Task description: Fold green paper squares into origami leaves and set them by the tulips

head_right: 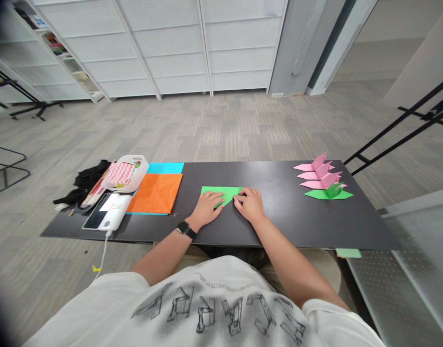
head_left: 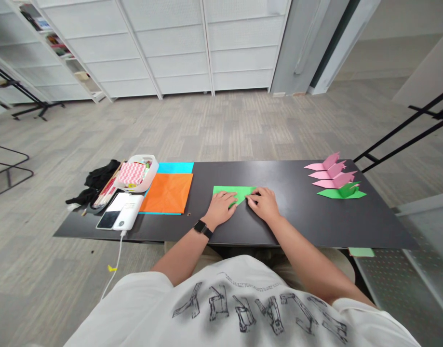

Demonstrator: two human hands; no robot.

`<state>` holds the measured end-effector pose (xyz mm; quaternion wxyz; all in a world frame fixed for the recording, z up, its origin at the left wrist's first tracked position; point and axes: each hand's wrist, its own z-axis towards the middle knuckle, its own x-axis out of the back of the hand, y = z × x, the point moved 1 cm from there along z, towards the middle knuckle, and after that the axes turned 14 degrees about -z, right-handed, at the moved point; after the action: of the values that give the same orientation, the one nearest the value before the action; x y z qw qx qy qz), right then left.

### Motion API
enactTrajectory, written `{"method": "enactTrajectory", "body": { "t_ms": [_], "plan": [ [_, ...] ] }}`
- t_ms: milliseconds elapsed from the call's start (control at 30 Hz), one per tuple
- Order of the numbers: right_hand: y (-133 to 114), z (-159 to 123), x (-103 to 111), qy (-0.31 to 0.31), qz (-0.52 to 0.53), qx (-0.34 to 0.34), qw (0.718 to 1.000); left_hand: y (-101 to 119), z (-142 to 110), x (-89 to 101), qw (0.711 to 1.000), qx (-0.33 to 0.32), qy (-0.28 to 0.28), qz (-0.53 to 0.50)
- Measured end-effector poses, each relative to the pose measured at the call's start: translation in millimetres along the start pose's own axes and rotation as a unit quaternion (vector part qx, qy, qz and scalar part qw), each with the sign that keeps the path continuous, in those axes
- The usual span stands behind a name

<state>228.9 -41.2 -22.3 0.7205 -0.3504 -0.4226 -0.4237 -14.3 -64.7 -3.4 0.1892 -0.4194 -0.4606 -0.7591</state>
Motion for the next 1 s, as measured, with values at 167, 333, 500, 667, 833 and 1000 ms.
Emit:
{"method": "enactTrajectory", "body": {
  "t_ms": [167,333,500,667,833,1000],
  "plan": [
    [22.9,6.9,-2.9,-0.003,-0.028,-0.031,0.999,-0.9,0.2,-0.6,1.000,0.004,-0.005,0.000],
    [41.8,9.7,-10.0,0.047,-0.040,-0.077,0.995,-0.2,0.3,-0.6,1.000,0.004,0.000,-0.005],
    [43.3,7.4,-8.3,0.082,-0.031,-0.103,0.991,0.0,0.6,0.0,1.000,0.009,-0.003,-0.010],
    [20.6,1.0,4.5,0.058,0.028,-0.013,0.998,-0.7,1.1,0.5,1.000,0.013,-0.006,-0.011],
    [-17.7,-3.2,8.5,-0.011,0.080,0.156,0.984,-0.1,0.5,-0.3,1.000,0.007,0.004,-0.012],
    [-23.0,-3.0,6.8,-0.025,0.061,0.147,0.987,0.6,0.5,0.0,1.000,0.008,0.005,-0.010]
  ]
}}
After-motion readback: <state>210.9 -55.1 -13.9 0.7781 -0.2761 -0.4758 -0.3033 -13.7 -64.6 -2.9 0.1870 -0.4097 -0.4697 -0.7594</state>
